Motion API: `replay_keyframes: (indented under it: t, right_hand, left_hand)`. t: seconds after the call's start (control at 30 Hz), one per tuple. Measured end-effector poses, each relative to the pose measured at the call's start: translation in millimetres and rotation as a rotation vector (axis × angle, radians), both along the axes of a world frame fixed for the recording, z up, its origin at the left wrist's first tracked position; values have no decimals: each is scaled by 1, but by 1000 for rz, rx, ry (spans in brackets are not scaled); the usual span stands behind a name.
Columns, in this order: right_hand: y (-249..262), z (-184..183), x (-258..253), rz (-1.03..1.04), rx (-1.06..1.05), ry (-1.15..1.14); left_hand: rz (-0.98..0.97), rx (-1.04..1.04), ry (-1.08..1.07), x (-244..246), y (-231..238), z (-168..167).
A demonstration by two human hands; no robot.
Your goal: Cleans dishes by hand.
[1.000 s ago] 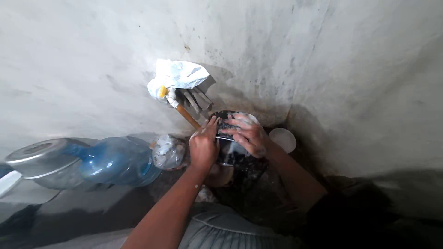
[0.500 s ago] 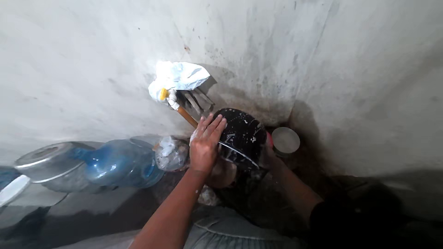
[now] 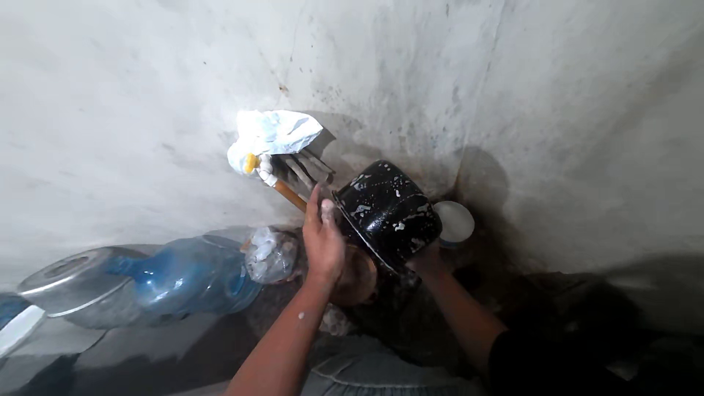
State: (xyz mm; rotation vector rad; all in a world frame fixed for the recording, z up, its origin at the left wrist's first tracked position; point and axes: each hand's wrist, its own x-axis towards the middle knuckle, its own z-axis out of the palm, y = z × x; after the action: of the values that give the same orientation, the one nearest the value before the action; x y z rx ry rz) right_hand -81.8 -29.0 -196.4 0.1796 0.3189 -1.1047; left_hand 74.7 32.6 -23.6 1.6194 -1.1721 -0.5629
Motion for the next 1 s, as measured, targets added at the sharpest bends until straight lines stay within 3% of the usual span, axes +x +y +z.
replay_keyframes:
  t: [0.07, 0.17, 0.23, 0.3, 0.37, 0.43, 0.53, 0.63, 0.7, 0.83, 1.0]
  right_hand:
    - [1, 13, 8, -78, -30, 65]
    - [2, 35, 17, -216, -3, 258]
    - [6, 40, 16, -332, 46, 605]
    - [13, 49, 5, -432, -71, 1068]
    - [19, 68, -5, -641, -304, 1400]
    - [11, 77, -15, -821, -784, 1468]
    - [-11, 109, -22, -671, -1302, 1646]
    - [-18, 139, -14, -473, -1428, 1937]
    - [-11, 137, -8, -516, -1503, 1985]
    - [0, 106, -2, -852, -1720, 1824]
    - [-26, 137, -7, -593, -1593, 1932]
  left_hand:
    - [71, 64, 227, -18, 2, 7]
    - [-35, 150, 377, -31, 5, 9]
    - [-37, 117, 445, -36, 6, 12]
    - [30, 95, 462, -40, 4, 16]
    - [88, 114, 446, -39, -1, 15]
    - [77, 135, 394, -35, -5, 8]
    - [62, 155, 339, -34, -6, 7]
    - [77, 147, 295, -33, -4, 15]
    - [114, 136, 232, -33, -3, 19]
    - [206, 176, 121, -26, 0, 29]
    - [128, 162, -10, -27, 8, 30]
